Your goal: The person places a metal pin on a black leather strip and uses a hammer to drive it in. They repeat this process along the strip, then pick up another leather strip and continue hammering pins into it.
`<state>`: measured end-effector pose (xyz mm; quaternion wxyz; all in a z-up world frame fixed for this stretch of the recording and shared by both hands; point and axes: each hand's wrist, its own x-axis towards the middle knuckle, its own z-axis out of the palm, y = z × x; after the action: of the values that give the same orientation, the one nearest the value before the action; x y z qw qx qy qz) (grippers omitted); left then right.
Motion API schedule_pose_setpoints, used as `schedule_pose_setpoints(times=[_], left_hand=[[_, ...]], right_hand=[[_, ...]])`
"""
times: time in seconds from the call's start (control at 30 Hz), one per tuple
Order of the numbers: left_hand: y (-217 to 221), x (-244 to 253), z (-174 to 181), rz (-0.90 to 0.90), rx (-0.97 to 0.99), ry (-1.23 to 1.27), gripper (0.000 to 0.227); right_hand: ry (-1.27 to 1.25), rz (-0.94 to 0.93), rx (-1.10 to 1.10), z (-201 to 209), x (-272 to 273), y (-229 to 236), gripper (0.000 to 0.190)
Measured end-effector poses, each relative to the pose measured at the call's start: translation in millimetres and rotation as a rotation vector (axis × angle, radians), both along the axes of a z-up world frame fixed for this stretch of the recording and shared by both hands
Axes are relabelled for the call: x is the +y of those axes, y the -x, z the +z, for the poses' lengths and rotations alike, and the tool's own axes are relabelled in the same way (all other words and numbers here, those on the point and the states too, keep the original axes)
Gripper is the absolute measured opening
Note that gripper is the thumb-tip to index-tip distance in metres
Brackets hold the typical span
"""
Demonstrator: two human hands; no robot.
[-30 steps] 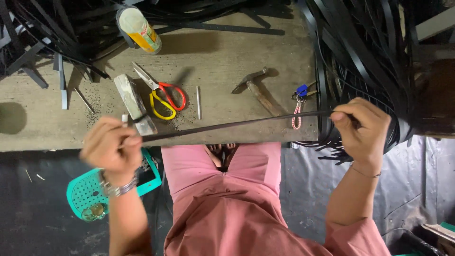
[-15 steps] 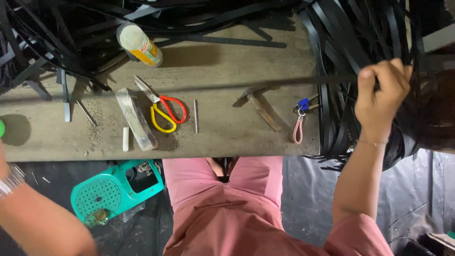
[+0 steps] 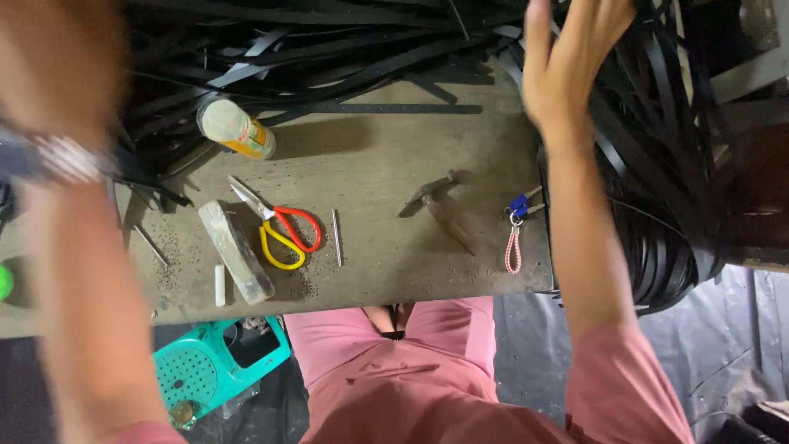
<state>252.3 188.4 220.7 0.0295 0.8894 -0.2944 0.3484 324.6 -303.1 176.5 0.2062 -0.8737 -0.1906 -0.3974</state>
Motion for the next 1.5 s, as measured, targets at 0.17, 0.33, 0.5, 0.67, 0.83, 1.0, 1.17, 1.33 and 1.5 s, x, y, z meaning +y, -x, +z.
schedule_pose_setpoints(times=[0.17,0.33,0.5,0.67,0.83,1.0,1.17,1.33,1.5], left_hand=[[37.2,-152.4,-43.0,-0.215,0.094,0.021,0.014],[124.2,-268.8,-135.5,-0.510,0.488,0.473,0.009],[166.2,-358.8,-176.8,-0.778,0.728,0.616,0.015],[168.6,-398.1,-210.4,-0.902,0.740,0.547,0.014],[166.3,-388.0,-218.6,-0.830,0.802,0.514,0.015],[162.9,-387.4,-212.7,-0.888,0.799,0.520,0.016],[165.6,-388.1,-215.9,-0.864,0.762,0.493,0.015],[166.5,-391.1,-209.7,-0.866,0.646,0.431,0.012],[168.5,-398.6,-206.4,-0.854,0.500,0.404,0.009]], right_hand=[[-0.179,0.096,0.176,-51.0,2.9,103.3,0.027],[-0.335,-0.045,0.292,-100.2,-12.0,216.8,0.005],[-0.375,-0.381,0.302,-136.1,-36.4,304.1,0.015],[-0.421,-0.603,0.314,-175.0,-70.2,349.4,0.022],[-0.505,-0.605,0.455,-209.9,-77.6,360.9,0.031],[-0.571,-0.664,0.446,-229.6,-70.4,349.4,0.031],[-0.441,-0.797,0.452,-241.0,-72.7,344.2,0.032],[-0.342,-0.807,0.414,-255.1,-89.2,358.2,0.016],[-0.654,-0.683,0.491,-219.5,-105.6,375.4,0.011]])
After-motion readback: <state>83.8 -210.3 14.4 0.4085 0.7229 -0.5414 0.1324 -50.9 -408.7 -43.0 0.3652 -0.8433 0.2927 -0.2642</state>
